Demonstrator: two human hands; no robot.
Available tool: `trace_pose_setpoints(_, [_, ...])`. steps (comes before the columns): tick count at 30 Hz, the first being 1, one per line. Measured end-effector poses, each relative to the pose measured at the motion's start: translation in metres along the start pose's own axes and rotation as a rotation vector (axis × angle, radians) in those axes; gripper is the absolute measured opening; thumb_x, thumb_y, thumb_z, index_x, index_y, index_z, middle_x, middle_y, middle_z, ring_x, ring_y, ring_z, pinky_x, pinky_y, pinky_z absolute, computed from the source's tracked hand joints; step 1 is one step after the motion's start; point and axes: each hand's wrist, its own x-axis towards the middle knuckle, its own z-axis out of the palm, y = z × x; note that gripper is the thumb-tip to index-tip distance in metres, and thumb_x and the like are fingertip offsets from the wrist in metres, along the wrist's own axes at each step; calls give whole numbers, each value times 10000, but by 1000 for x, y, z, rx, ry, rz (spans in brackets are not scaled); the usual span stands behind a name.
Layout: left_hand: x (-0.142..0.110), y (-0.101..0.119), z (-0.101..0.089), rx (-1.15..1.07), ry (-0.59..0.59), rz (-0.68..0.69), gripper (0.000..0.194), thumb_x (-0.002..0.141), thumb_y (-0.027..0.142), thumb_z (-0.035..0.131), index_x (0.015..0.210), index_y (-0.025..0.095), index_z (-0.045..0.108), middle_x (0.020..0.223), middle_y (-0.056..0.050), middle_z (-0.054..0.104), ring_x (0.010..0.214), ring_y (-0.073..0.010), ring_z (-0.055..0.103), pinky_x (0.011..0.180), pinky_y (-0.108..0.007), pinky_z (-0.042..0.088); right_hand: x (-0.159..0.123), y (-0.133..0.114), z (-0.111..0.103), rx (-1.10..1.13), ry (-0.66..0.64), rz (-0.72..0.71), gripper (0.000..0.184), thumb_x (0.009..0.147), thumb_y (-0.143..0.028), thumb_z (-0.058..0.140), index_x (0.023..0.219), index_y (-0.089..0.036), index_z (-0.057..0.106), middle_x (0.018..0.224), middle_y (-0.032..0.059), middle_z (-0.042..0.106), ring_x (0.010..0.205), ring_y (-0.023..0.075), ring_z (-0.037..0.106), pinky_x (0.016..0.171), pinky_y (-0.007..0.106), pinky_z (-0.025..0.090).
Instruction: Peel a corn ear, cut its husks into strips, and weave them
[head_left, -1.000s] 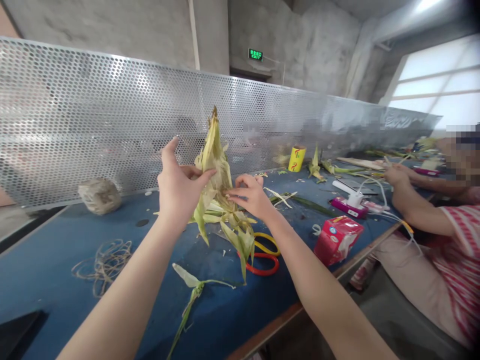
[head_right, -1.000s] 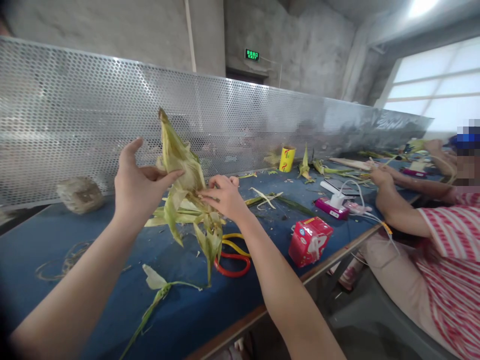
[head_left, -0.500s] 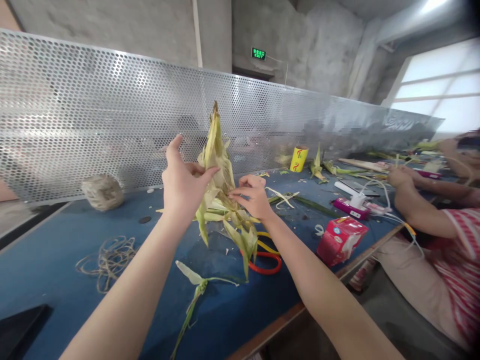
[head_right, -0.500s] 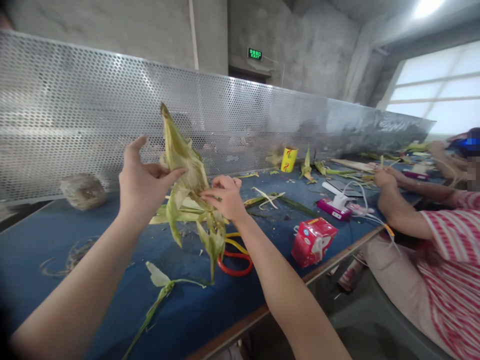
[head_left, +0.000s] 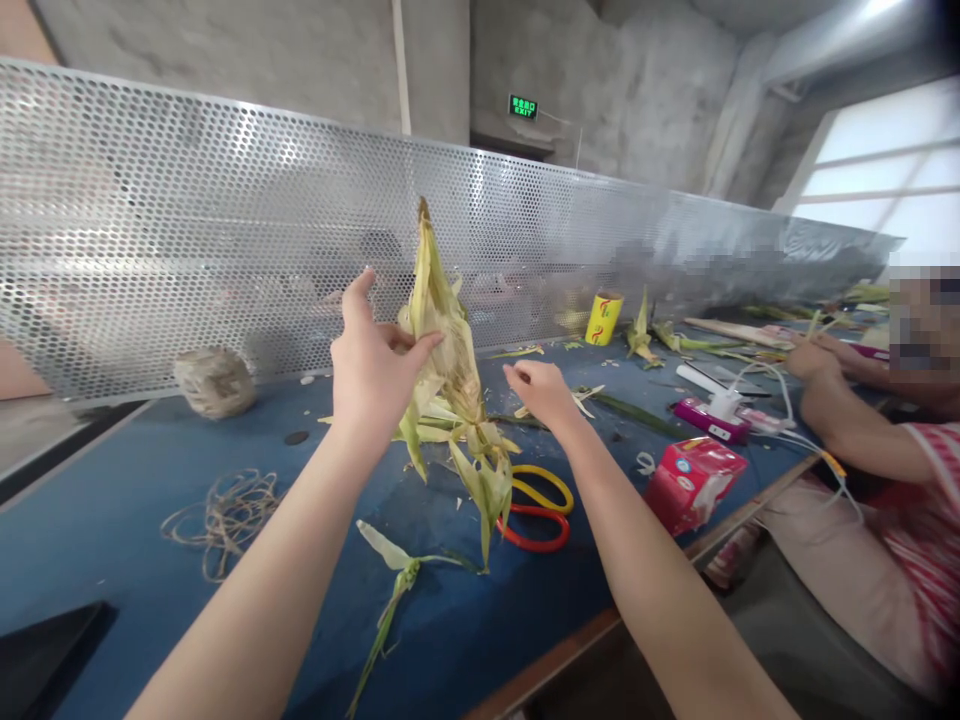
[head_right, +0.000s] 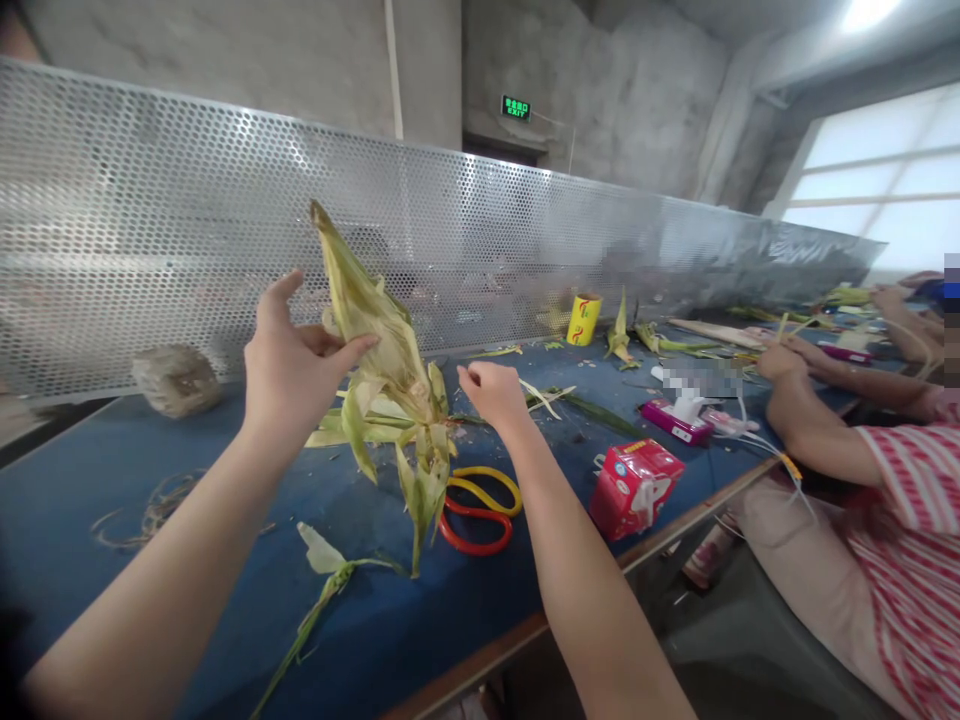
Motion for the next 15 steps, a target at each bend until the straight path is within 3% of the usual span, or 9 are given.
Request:
trace_pose_setpoints(3, [1, 1, 0, 21, 11, -21, 759, 664, 304, 693, 1314, 186, 317, 674, 16, 644, 702, -187, 616, 732, -352, 479, -2, 6, 6, -52, -146, 99, 354, 765, -324, 487, 469, -193, 343, 456, -36, 351, 484, 106, 341, 523, 243, 245])
trace_pose_setpoints(10, [2, 2, -1, 51, -9, -45, 772, 666, 313, 678, 1328, 176, 305, 715, -17, 665, 739, -207, 628, 756, -365, 479, -1, 3, 2, -66, -422, 233, 95, 721, -245, 457, 677, -185, 516, 697, 16, 569, 645, 120, 495, 557, 208, 325])
trace_pose_setpoints(15, [2, 5, -3, 61, -28, -40, 791, 656, 312, 682, 1336, 193, 298, 712, -23, 666, 742, -218, 633, 736, -368, 486, -3, -5, -1, -8, -831, 294, 192, 685, -282, 513, 530, -169, 514, 533, 3, 530, 490, 102, 462, 484, 214, 343])
